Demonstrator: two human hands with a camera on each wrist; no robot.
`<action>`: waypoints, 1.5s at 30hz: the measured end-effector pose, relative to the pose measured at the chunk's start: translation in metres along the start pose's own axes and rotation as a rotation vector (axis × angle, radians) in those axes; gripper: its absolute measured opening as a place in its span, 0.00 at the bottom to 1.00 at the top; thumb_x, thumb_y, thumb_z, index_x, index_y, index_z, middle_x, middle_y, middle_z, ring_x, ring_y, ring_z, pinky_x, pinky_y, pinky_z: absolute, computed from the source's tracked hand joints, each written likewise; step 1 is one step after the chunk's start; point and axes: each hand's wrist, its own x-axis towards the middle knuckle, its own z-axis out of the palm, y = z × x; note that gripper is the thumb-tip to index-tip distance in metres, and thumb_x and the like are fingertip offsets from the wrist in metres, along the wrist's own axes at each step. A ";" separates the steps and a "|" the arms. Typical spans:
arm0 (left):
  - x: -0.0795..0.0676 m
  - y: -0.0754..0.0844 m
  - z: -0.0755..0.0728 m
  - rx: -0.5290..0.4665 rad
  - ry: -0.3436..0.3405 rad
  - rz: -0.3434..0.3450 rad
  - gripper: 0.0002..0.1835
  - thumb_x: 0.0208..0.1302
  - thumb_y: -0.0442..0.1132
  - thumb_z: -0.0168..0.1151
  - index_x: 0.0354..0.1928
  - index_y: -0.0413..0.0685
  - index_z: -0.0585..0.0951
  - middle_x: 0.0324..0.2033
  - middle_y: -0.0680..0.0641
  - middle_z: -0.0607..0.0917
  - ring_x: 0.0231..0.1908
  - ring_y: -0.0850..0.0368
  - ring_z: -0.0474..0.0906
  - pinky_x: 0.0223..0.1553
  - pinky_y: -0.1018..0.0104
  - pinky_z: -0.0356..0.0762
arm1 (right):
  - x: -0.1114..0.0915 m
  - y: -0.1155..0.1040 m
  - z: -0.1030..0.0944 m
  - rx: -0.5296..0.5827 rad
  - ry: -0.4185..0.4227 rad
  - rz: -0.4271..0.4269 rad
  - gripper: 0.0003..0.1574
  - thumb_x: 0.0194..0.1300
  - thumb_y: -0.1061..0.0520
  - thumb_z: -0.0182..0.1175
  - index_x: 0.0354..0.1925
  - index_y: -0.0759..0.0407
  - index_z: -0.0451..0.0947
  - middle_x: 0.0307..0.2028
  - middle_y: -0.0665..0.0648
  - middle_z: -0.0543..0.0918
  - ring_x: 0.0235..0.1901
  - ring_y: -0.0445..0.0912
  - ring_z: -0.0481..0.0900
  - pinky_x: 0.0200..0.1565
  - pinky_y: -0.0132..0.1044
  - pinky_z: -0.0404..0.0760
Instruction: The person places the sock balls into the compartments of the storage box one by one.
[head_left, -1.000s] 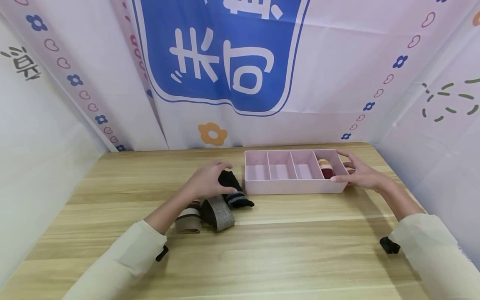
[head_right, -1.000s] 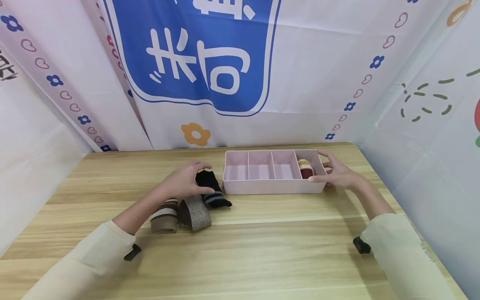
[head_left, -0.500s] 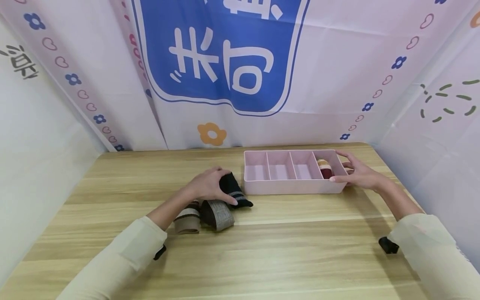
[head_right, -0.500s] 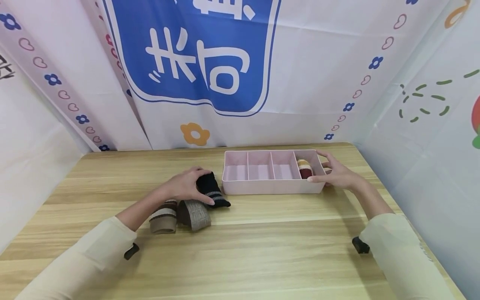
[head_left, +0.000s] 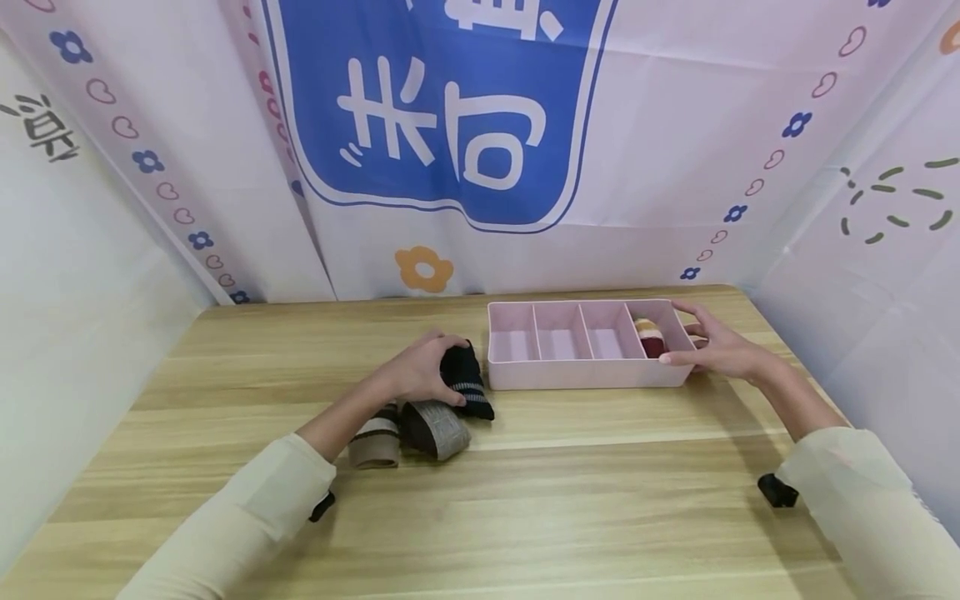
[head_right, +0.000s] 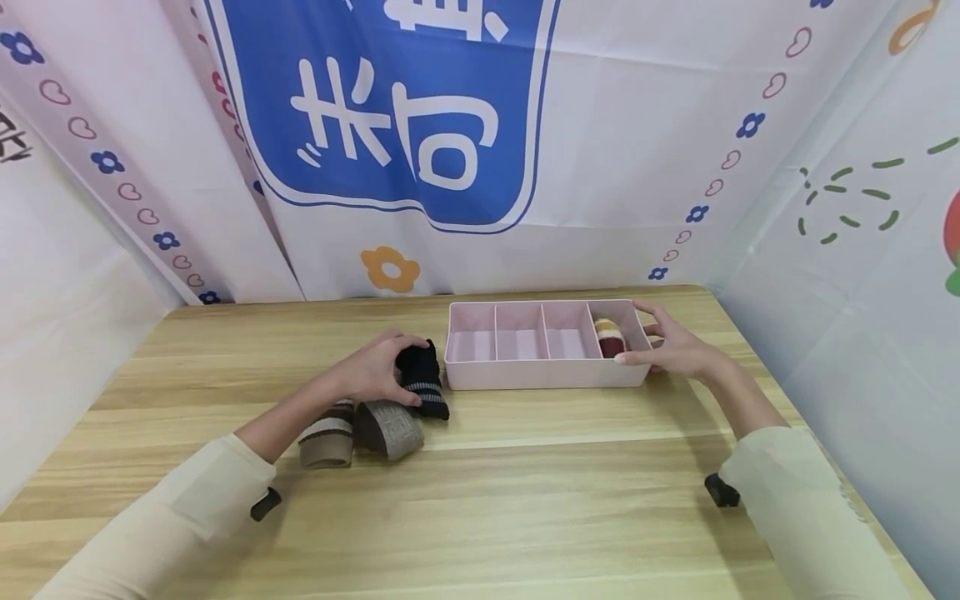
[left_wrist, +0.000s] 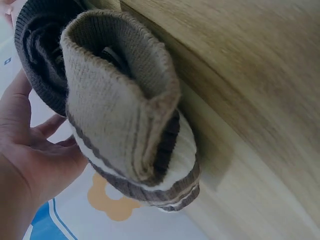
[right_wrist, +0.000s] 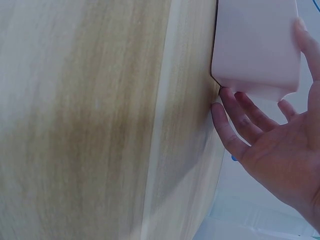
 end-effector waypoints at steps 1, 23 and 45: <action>0.000 -0.001 0.000 -0.008 0.004 0.021 0.47 0.50 0.45 0.81 0.71 0.37 0.71 0.63 0.31 0.73 0.62 0.38 0.72 0.64 0.44 0.73 | 0.000 0.000 0.000 0.002 -0.002 0.000 0.67 0.67 0.53 0.68 0.83 0.58 0.31 0.73 0.85 0.52 0.69 0.79 0.61 0.56 0.57 0.80; -0.006 -0.011 -0.010 -0.242 0.027 0.094 0.43 0.52 0.36 0.81 0.70 0.37 0.72 0.65 0.32 0.74 0.49 0.43 0.81 0.52 0.49 0.81 | 0.002 0.001 0.001 0.015 -0.008 0.002 0.68 0.67 0.53 0.69 0.83 0.58 0.31 0.73 0.85 0.50 0.69 0.80 0.60 0.57 0.57 0.80; -0.012 -0.012 -0.030 -0.385 0.117 0.058 0.43 0.54 0.34 0.79 0.73 0.45 0.71 0.69 0.34 0.68 0.50 0.39 0.82 0.46 0.56 0.85 | 0.000 0.000 0.000 0.005 -0.002 0.000 0.67 0.68 0.53 0.68 0.83 0.58 0.30 0.73 0.86 0.51 0.69 0.81 0.59 0.58 0.61 0.79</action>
